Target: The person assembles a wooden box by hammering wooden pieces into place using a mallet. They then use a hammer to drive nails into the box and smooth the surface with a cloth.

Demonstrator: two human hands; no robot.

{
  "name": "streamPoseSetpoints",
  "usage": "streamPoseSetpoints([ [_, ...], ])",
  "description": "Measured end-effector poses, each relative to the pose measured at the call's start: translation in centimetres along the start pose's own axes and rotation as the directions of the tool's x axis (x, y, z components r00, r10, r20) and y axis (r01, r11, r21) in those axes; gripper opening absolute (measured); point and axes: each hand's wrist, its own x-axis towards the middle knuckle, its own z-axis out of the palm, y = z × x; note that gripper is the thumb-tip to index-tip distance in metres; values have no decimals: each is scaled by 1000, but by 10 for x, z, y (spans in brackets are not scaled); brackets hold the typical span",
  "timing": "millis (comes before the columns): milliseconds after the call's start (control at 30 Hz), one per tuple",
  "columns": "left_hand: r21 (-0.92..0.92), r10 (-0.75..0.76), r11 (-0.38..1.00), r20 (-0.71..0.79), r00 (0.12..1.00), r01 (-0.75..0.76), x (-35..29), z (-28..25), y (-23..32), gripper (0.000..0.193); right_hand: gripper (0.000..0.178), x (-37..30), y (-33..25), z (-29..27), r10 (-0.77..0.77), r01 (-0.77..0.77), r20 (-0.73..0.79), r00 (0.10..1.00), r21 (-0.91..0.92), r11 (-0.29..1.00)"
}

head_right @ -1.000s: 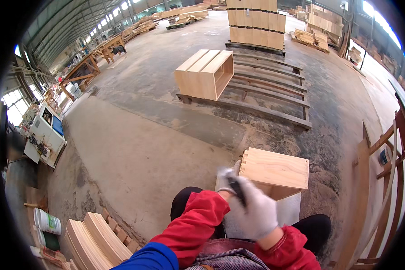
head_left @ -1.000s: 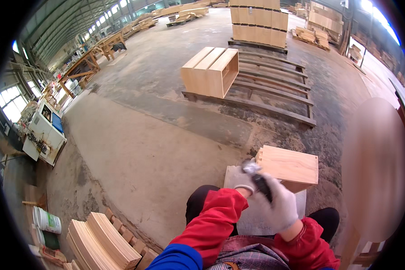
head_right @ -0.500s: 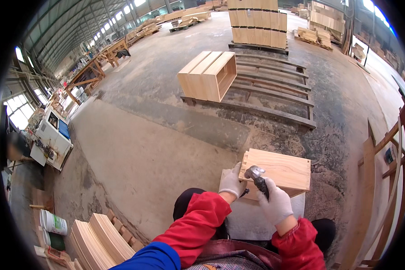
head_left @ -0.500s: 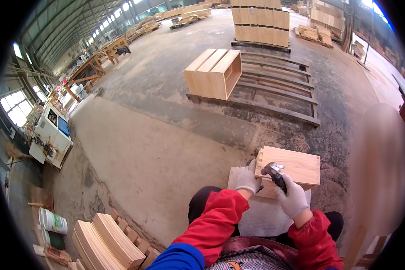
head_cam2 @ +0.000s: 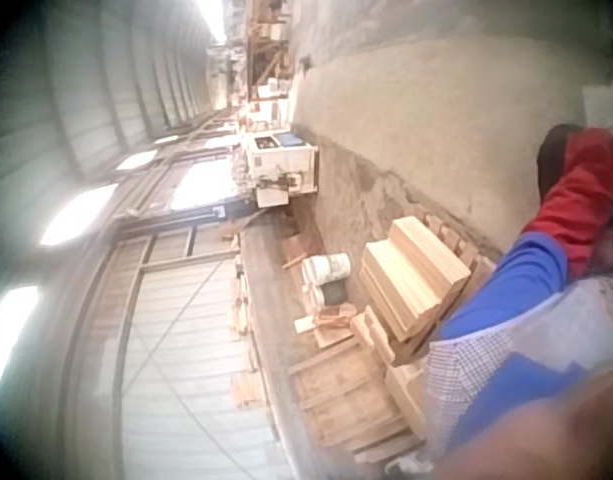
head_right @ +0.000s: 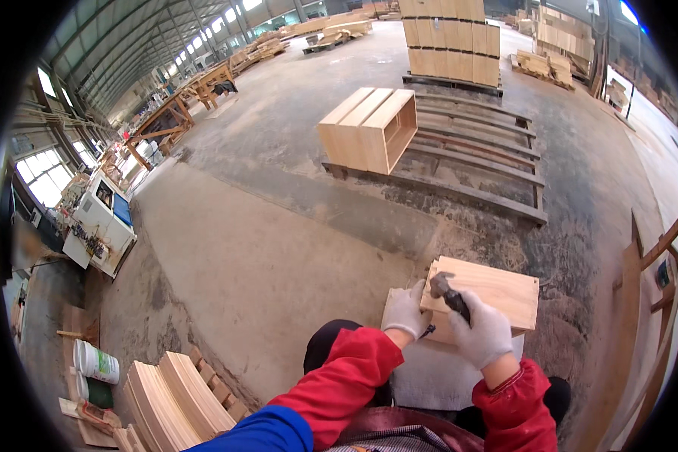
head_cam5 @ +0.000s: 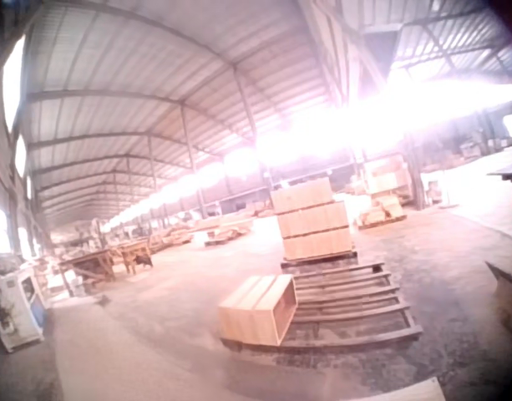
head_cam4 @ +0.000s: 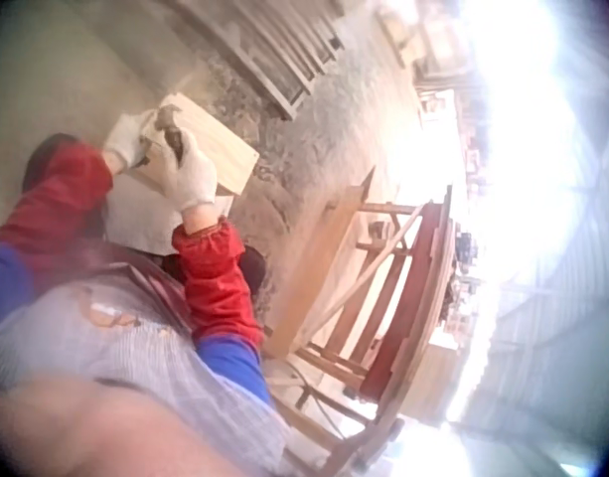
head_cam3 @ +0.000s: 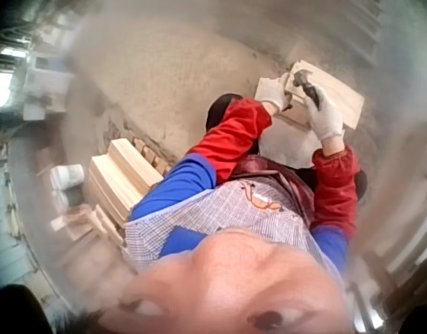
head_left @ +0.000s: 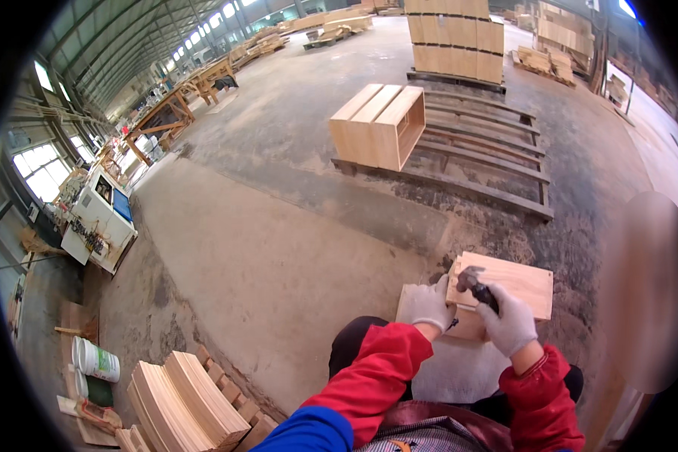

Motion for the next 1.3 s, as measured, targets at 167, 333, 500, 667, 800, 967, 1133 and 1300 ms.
streamPoseSetpoints([
  [167, -83, 15, 996, -36, 999, -18, -5, 12, -7, 69, 40, 3, -29, -8, -42, 123, -278, 960, 284, 951],
  [333, 29, 44, 999, 7, 999, -44, -3, -6, 9, 68, 36, 3, 21, 19, 26, -28, -88, 996, -22, 999],
  [500, 3, 19, 1000, 23, 1000, -19, -3, 2, -3, 68, 36, 6, 10, 14, 81, -81, 8, 997, -69, 994],
  [667, -8, 75, 997, -103, 992, -76, 2, 13, -6, 69, 37, -3, 24, 22, 21, -15, -122, 992, 55, 998],
  [800, -27, 43, 998, -174, 984, -49, 0, 14, -4, 68, 37, 0, 20, 19, 82, -81, -46, 996, 15, 997],
  [967, -82, 37, 995, -131, 991, -48, 2, 16, -1, 71, 38, -7, -5, -12, 36, -23, -131, 991, 104, 994],
  [1133, -114, 76, 988, -206, 976, -101, 0, 16, -3, 68, 43, -20, -30, -9, -22, 144, -306, 952, 386, 911],
  [1300, -181, 47, 980, -167, 985, -78, 0, 15, -2, 62, 29, -4, 11, 23, -24, 23, -53, 998, -16, 1000],
])
